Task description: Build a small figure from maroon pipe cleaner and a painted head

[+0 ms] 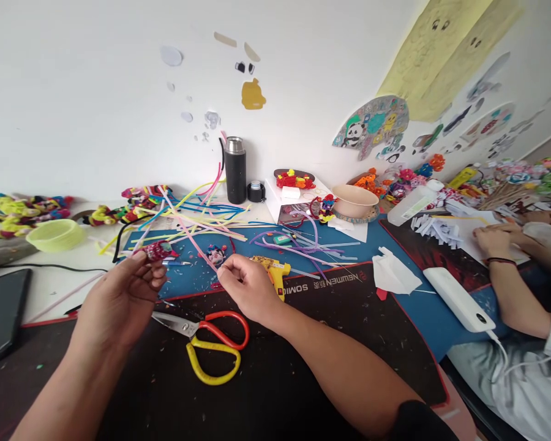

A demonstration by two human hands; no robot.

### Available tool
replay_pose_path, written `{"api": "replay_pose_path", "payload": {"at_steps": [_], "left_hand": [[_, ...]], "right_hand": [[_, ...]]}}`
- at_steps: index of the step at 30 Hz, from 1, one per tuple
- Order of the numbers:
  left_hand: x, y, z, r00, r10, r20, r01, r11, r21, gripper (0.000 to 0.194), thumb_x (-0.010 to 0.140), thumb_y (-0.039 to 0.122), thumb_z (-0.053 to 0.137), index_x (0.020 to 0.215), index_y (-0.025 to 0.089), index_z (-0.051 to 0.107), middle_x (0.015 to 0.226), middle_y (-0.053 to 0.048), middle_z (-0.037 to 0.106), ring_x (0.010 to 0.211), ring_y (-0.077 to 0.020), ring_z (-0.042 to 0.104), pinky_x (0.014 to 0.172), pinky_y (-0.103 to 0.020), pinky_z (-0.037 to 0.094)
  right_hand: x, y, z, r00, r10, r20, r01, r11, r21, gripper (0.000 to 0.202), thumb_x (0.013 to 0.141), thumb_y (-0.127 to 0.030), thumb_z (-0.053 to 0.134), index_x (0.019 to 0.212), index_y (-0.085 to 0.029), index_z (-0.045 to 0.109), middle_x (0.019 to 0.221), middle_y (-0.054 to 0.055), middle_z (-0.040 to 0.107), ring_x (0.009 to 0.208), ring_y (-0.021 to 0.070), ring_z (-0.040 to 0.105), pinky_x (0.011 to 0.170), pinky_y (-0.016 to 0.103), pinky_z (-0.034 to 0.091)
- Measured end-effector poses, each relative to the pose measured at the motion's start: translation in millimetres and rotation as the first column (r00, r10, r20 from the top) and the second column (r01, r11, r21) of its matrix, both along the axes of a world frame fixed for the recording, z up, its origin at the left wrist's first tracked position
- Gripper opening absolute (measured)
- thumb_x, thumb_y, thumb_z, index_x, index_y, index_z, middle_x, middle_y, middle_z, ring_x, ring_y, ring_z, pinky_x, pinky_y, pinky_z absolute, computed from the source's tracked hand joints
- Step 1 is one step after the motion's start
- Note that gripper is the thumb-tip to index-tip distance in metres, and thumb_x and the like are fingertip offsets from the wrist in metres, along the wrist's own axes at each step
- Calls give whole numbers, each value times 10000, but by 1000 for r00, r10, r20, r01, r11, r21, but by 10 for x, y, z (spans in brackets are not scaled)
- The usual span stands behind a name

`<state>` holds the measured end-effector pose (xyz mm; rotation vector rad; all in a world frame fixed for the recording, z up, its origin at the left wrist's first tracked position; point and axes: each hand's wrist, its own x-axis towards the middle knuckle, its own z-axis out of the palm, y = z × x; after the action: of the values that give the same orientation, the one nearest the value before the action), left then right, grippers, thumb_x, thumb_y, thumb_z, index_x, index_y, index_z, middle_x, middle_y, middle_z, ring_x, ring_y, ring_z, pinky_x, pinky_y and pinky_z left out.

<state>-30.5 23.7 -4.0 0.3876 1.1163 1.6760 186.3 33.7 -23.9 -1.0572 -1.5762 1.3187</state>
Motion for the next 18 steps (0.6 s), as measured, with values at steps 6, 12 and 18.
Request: {"api": "replay_pose_path", "payload": {"at_steps": [6,12,18], "left_hand": [[35,-25,-6,999,-18,-32,19,1000,22,212,710,190,945,785,191,747,663,-1,754,611,-138,674,556,-200,560],[59,-26,-33,996,-53,-66,54,998,11,274,656,235,1001,792,193,767,665,-6,769,619,-148,697,569,-209,568],[74,-31,-7,991,-84,-106,85,996,10,365,542,289,1072,746,192,785,661,-8,757,623,-154,695,547,-207,564]], "right_hand": [[-115,19,-33,999,31,-8,-31,999,13,317,1037,-462,625,818,-243,555,713,-49,498,666,149,447,657,301,359],[-220,79,32,999,21,50,-26,995,101,351,1046,-448,659,788,-243,539,704,-56,520,667,143,458,654,295,351],[-191,116,23,997,53,64,-55,998,37,181,1002,-354,743,925,-250,616,859,-36,658,679,135,568,658,273,438]]}}
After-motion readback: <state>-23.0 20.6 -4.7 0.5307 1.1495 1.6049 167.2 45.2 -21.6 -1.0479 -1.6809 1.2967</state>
